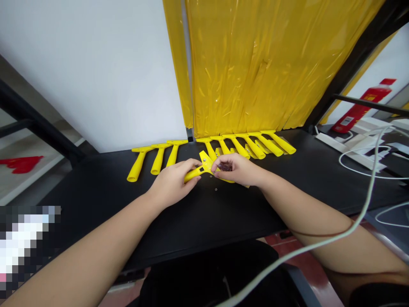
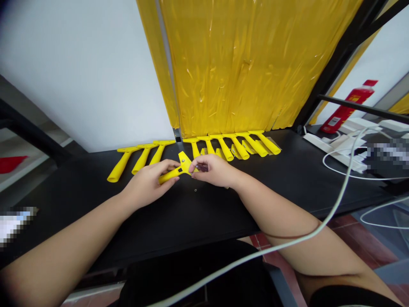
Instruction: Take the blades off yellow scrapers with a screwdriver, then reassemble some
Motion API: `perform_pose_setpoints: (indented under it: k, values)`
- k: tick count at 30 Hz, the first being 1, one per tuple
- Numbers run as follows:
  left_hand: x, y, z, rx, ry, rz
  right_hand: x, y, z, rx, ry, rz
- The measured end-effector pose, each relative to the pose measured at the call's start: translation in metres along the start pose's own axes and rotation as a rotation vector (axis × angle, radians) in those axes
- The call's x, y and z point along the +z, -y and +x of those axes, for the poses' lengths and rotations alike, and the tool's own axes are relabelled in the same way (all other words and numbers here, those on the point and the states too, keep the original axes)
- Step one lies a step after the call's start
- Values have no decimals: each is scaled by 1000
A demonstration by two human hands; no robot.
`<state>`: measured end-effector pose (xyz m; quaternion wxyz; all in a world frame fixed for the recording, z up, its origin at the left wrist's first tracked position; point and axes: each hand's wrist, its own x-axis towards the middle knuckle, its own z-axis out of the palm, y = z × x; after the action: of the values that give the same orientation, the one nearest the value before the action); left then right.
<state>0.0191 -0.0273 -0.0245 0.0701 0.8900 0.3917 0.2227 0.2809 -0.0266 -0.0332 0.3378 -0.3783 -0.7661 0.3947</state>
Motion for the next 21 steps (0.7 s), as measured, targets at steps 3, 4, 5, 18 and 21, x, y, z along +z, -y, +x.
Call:
perform_pose_setpoints:
  k: [3, 4, 5, 18, 21]
  values:
    - [1, 1, 0, 4, 3, -5, 1, 0, -1, -10, 16, -70]
    - [2, 1, 0, 1, 6, -2, 1, 1, -1, -21, 24, -106]
    - [2, 1, 0, -5, 11, 2, 1, 1, -1, -36, 27, -145]
    - [-18, 0, 5, -263, -16, 127, -1, 10, -5, -29, 86, -494]
    - [-16, 1, 4, -251, 5, 131, 2, 13, -5, 16, 129, -478]
